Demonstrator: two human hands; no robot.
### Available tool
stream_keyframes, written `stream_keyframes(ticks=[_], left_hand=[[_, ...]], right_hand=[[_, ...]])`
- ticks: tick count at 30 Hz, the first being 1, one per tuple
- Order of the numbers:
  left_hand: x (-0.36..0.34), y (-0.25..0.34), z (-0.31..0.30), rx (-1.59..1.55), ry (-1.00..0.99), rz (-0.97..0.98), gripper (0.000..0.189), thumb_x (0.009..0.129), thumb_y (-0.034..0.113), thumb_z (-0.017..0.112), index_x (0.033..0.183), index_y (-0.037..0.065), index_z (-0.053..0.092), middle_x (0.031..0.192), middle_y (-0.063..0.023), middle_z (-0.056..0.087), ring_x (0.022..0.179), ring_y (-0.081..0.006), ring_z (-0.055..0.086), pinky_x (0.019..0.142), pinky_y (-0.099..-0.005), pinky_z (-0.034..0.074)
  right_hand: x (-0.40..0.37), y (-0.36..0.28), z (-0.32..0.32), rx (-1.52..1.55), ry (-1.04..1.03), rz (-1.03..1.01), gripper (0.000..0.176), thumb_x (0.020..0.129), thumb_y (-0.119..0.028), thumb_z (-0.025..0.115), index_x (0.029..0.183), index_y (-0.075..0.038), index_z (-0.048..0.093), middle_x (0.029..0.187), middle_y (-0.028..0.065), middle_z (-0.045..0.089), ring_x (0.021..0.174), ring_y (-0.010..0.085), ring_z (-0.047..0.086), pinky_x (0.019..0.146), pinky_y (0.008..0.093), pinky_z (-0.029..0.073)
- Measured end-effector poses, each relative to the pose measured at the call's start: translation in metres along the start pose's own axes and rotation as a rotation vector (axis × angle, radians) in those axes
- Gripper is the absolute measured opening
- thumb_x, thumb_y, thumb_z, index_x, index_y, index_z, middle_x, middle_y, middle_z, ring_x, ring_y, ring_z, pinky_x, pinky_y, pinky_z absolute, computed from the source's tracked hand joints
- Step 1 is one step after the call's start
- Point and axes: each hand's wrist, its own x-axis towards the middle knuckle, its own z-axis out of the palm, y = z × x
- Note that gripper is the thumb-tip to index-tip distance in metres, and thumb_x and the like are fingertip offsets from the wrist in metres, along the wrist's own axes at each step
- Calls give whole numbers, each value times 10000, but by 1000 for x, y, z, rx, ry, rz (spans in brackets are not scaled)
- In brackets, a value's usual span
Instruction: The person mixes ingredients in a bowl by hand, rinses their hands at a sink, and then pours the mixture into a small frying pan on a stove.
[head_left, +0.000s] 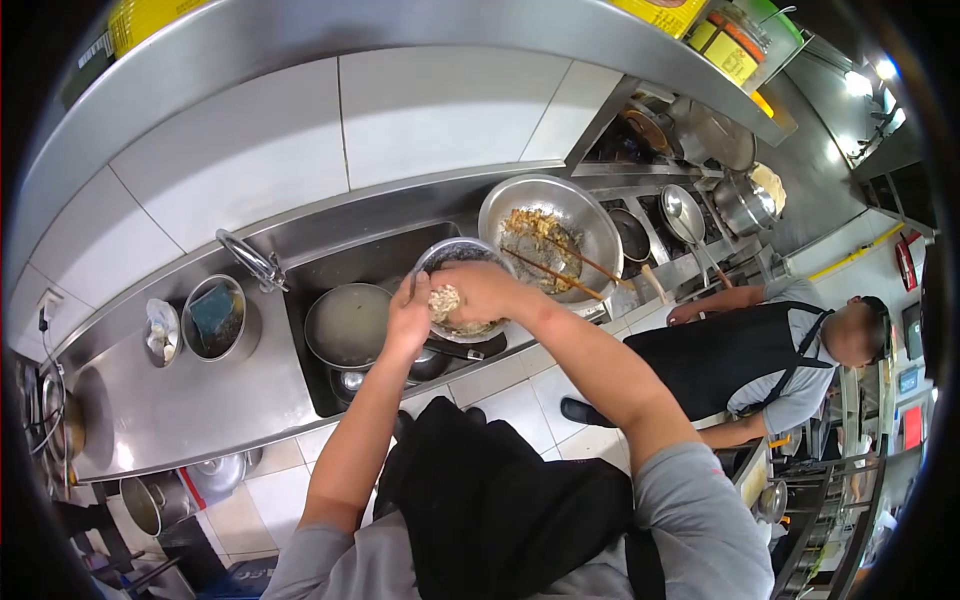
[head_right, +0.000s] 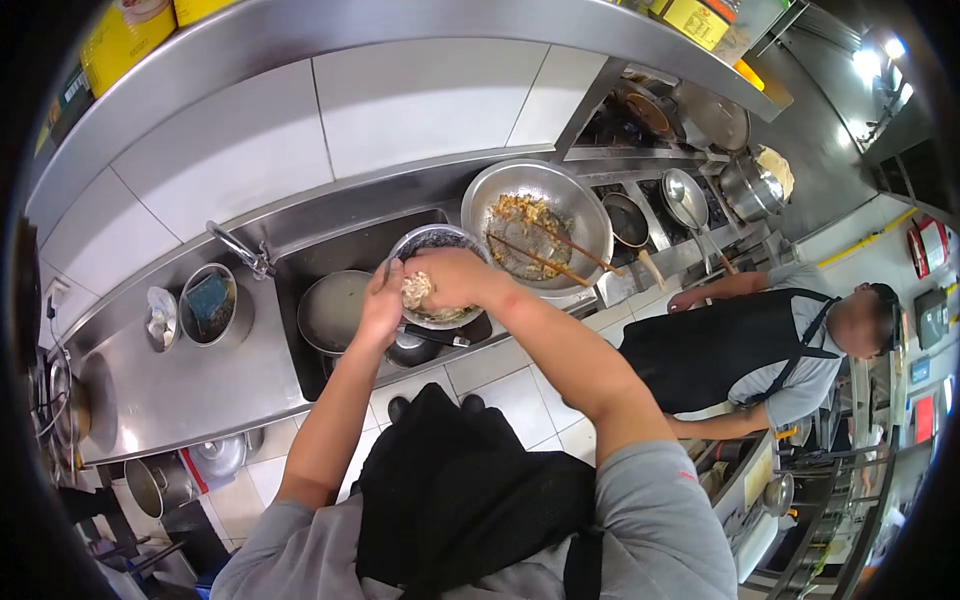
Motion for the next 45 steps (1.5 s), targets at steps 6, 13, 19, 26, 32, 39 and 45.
stream_keyframes(ticks=[6,13,19,26,32,39,45], left_hand=[[5,2,-1,-121,25,-6,448,1135,334,482,1378,-24,596,1278,-138,679,1146,-197,625,1024,-341,485],[8,-10,11,-42,81,39,457,1131,348,482,1359,-34,590,1248,-152,679,1137,-215,626,1016,-363,485],[3,-18,13,-72,167,84,490,1132,381,471,1370,-33,583,1246,-166,677,1150,-228,625,1031,-378,477],[-7,-14,21,89,128,88,505,1135,371,460,1447,-17,544,1298,-168,671,1183,-235,626,1054,-372,468],[-13,2,16,-158,104,-113,517,1131,390,478,1461,-6,502,1307,-140,648,1192,-208,608,1026,-362,496],[-10,-13,21,-61,68,103,525,1136,381,470,1450,-39,514,1320,-121,636,1200,-194,595,1073,-342,457],[-5,-16,11,-43,112,49,495,1142,373,454,1427,-23,536,1285,-113,653,1155,-180,606,1023,-345,489]], right_hand=[[-25,4,-14,-234,191,-61,583,772,-184,769,1315,-99,575,1199,182,669,1201,397,626,975,518,522],[-20,1,-9,-315,147,132,645,786,-64,705,1411,-125,555,1367,241,577,1236,426,601,1006,496,527],[-21,4,-9,48,206,87,734,758,-140,790,1452,-145,553,1506,240,502,1330,439,552,1094,481,485],[-11,18,11,126,232,409,882,693,-240,872,1492,-128,515,1500,254,510,1314,428,576,1095,460,485],[-23,-7,-21,105,174,-40,942,692,-231,888,1525,-83,473,1473,253,534,1344,412,546,1117,445,464],[-9,14,13,233,163,277,938,662,-265,862,1463,38,480,1430,259,577,1311,420,573,1115,441,450],[-19,-3,-16,74,185,14,821,759,-261,851,1484,-69,517,1519,240,514,1382,386,527,1146,435,429]])
